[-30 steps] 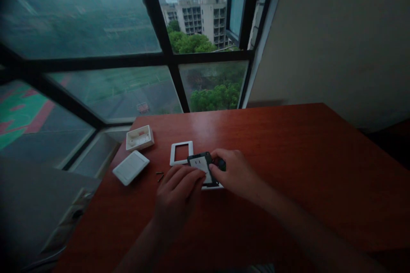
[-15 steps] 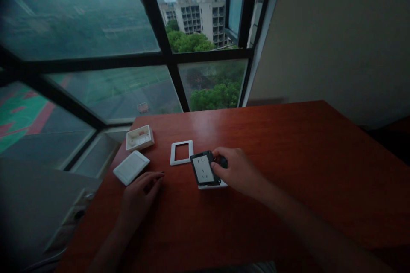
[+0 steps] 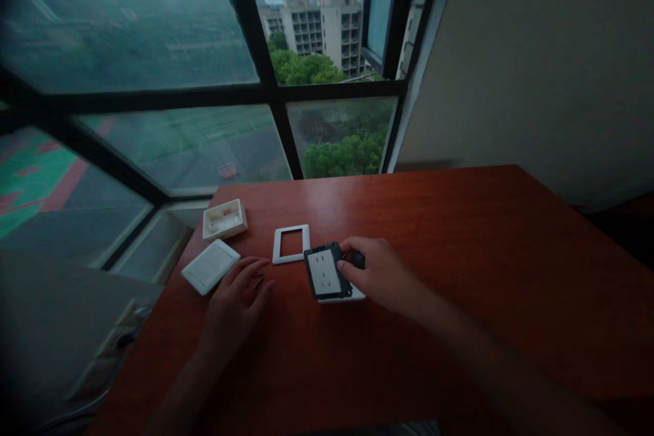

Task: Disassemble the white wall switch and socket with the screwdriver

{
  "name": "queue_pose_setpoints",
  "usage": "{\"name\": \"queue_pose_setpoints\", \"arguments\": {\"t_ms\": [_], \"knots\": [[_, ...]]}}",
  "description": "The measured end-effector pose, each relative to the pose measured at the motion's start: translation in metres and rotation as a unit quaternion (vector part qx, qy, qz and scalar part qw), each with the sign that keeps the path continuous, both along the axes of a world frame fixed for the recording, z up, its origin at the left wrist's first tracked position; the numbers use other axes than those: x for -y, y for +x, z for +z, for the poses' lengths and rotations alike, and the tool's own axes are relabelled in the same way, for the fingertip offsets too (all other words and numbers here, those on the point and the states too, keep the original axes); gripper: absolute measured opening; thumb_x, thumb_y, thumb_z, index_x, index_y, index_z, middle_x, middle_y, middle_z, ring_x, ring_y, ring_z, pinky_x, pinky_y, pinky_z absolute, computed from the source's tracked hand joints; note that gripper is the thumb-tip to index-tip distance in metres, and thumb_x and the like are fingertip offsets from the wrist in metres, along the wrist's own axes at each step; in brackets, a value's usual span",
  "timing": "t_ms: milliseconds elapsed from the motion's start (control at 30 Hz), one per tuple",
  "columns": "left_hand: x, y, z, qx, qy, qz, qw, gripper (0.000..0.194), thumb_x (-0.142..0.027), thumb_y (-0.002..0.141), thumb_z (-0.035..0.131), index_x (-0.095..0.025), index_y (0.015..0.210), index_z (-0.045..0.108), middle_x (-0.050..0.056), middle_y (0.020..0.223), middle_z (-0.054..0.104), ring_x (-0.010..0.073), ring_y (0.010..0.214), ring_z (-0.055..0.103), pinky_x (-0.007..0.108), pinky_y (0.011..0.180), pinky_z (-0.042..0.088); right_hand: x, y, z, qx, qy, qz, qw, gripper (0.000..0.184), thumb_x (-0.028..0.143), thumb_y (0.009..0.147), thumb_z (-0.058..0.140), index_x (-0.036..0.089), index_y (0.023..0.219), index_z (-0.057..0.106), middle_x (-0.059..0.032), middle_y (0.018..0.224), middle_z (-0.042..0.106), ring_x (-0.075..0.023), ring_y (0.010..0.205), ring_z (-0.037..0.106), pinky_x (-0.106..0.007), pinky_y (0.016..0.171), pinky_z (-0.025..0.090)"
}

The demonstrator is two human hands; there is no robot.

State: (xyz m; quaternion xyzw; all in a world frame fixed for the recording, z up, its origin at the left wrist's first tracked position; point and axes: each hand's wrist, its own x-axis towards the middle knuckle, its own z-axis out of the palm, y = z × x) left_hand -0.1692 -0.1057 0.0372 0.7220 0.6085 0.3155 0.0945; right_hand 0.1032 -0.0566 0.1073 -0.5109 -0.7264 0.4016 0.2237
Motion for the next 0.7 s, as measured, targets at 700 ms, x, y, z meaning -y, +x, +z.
{"name": "queue_pose_setpoints", "arguments": {"t_ms": [700], "knots": [[-0.016,0.035,0.018,-0.053,-0.035,-0.085,0.994,0.08,-0.027,0.071,0.076,-0.027,0.141,0.037,0.011,0.138,0.048,0.0323,0.121,0.05,0.051,0.1,0.043,-0.004,0.033,0.016,-0.252,-0.11,-0.056,0.96,0.037,0.024,0.08,0.05,0.02,0.117,0.047,-0.0041,0.083,0.068,-0.0176,0.067,0.063,-0.03,0.059,0.049]]}}
